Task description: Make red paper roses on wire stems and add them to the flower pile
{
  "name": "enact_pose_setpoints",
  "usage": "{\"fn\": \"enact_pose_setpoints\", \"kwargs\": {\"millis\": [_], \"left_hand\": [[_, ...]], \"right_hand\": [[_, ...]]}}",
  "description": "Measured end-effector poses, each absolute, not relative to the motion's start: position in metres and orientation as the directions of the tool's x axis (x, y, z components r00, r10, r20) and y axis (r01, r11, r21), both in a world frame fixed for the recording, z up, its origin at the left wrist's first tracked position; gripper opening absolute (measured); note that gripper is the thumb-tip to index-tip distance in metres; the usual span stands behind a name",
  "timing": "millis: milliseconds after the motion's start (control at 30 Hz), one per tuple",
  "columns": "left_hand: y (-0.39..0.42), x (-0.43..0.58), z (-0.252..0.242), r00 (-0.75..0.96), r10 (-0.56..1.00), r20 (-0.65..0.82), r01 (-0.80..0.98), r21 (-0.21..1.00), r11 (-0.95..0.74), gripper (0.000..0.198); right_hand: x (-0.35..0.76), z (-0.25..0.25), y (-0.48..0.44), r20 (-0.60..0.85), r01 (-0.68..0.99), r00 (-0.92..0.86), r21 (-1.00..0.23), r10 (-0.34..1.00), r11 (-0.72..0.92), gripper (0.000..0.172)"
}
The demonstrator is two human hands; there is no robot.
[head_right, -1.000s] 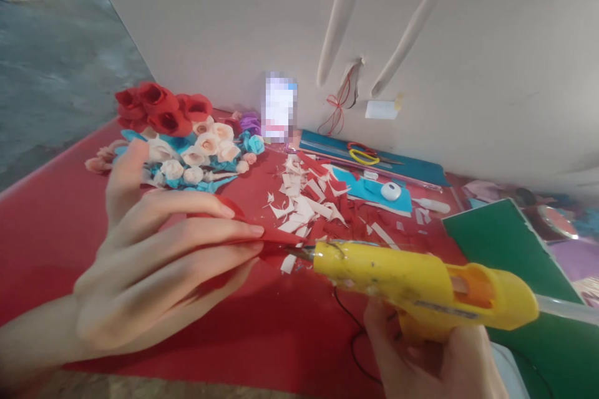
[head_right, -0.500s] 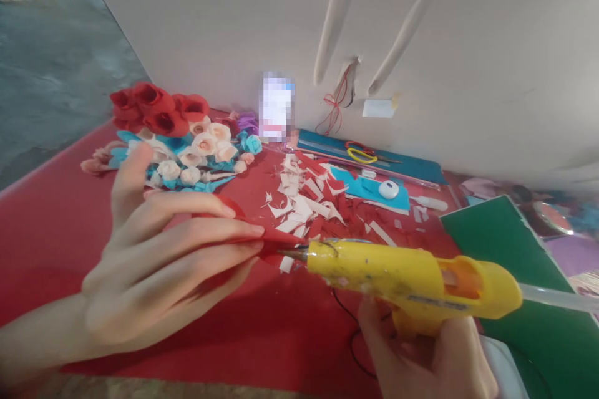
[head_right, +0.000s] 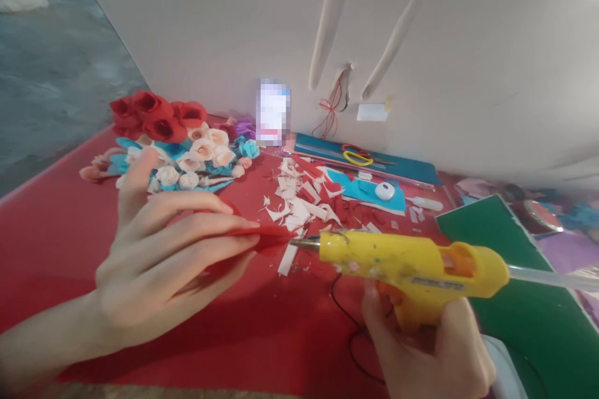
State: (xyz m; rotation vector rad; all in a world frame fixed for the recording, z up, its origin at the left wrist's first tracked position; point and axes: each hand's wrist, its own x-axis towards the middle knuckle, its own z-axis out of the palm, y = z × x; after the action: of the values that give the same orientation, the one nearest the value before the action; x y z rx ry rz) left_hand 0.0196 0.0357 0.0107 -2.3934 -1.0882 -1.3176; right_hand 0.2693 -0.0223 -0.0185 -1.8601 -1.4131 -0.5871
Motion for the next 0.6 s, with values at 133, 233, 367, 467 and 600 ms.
{"fn": "enact_pose_setpoints", "kwargs": {"millis": [133, 233, 367, 467, 600], "left_hand": [[0.054, 0.021, -0.005, 0.441, 0.595, 0.672, 0.725, 0.124, -0.677, 0.009], [0.075, 0.022, -0.019, 0.476, 0.697, 0.536, 0.725, 0.209, -0.656, 0.011], [0.091, 0.022, -0.027, 0.484, 0.748, 0.453, 0.727, 0.267, -0.632, 0.009], [0.089, 0.021, -0.024, 0.477, 0.747, 0.463, 0.713, 0.292, -0.637, 0.010], [0.076, 0.022, -0.017, 0.461, 0.723, 0.515, 0.672, 0.329, -0.663, 0.008]], "right_hand": [[0.277, -0.003, -0.015, 0.592, 0.905, 0.420, -0.336, 0.688, -0.263, 0.044], [0.295, -0.002, -0.003, 0.378, 0.864, 0.463, -0.393, 0.801, -0.314, 0.047], [0.327, -0.032, 0.016, 0.154, 0.865, 0.460, -0.299, 0.874, -0.403, 0.038], [0.343, -0.070, 0.025, 0.110, 0.862, 0.470, -0.270, 0.876, -0.429, 0.026], [0.346, -0.110, 0.025, 0.054, 0.870, 0.465, -0.216, 0.884, -0.444, 0.017]]}}
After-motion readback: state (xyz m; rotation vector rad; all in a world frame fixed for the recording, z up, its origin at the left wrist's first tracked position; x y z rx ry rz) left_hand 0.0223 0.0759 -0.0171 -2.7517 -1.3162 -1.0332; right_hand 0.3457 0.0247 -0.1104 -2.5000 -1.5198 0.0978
